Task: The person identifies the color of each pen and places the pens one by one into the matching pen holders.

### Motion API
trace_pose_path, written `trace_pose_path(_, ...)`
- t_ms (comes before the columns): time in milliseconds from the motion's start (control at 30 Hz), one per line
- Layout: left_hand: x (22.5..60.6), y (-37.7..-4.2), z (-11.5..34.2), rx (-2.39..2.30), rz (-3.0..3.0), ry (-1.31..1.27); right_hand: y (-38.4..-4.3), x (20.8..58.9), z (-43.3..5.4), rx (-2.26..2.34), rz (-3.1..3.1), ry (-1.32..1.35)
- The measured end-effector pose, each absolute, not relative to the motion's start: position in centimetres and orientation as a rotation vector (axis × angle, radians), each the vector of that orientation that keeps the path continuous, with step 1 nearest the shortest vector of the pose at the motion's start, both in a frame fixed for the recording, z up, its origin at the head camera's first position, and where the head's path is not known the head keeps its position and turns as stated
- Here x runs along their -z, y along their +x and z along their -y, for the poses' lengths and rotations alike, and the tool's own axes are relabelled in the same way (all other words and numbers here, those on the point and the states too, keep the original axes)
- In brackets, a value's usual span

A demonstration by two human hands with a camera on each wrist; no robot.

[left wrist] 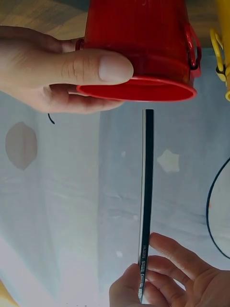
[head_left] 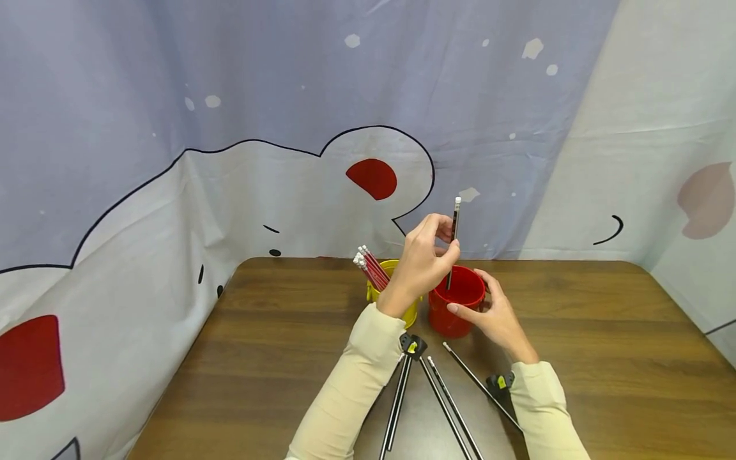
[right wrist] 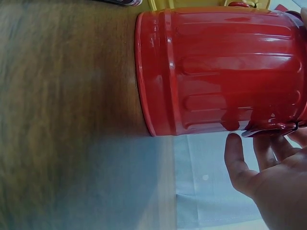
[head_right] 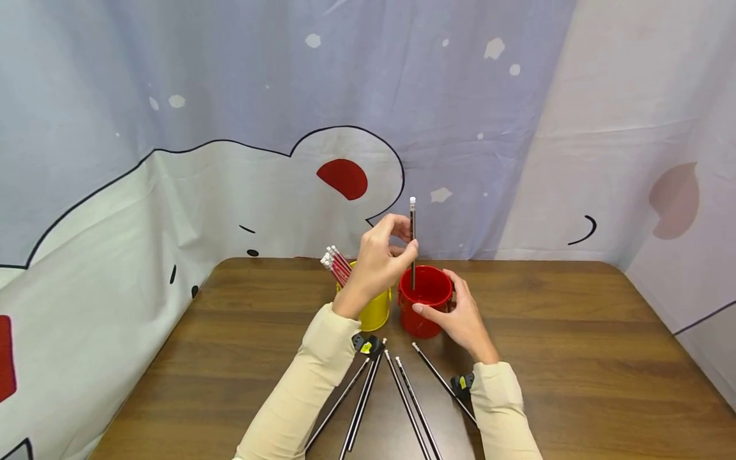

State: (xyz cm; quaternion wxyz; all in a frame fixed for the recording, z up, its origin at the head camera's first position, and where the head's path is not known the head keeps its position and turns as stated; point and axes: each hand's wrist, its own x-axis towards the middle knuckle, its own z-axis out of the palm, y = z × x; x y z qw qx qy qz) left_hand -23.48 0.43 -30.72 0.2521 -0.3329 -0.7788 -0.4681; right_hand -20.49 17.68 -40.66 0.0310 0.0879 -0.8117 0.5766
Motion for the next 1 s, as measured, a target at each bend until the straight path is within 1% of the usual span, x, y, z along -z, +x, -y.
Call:
trace_pose_path(400,32.0,-23.4,-0.2,1.253,2.158,-0.907,-20.7,41.0,-17.7,-1.802,2.465,0.317)
trace_pose_path(733,33.6,-23.2,-0.2,1.147,2.19,-0.878,-22.5,43.7,-18.6,-1.768,2.472,0.299)
trace_pose_path(1000,36.1,-22.8,-0.3,1.107,2.262,-0.84,-20.9,41.4,-17.6,-1.748,2.486,0.309)
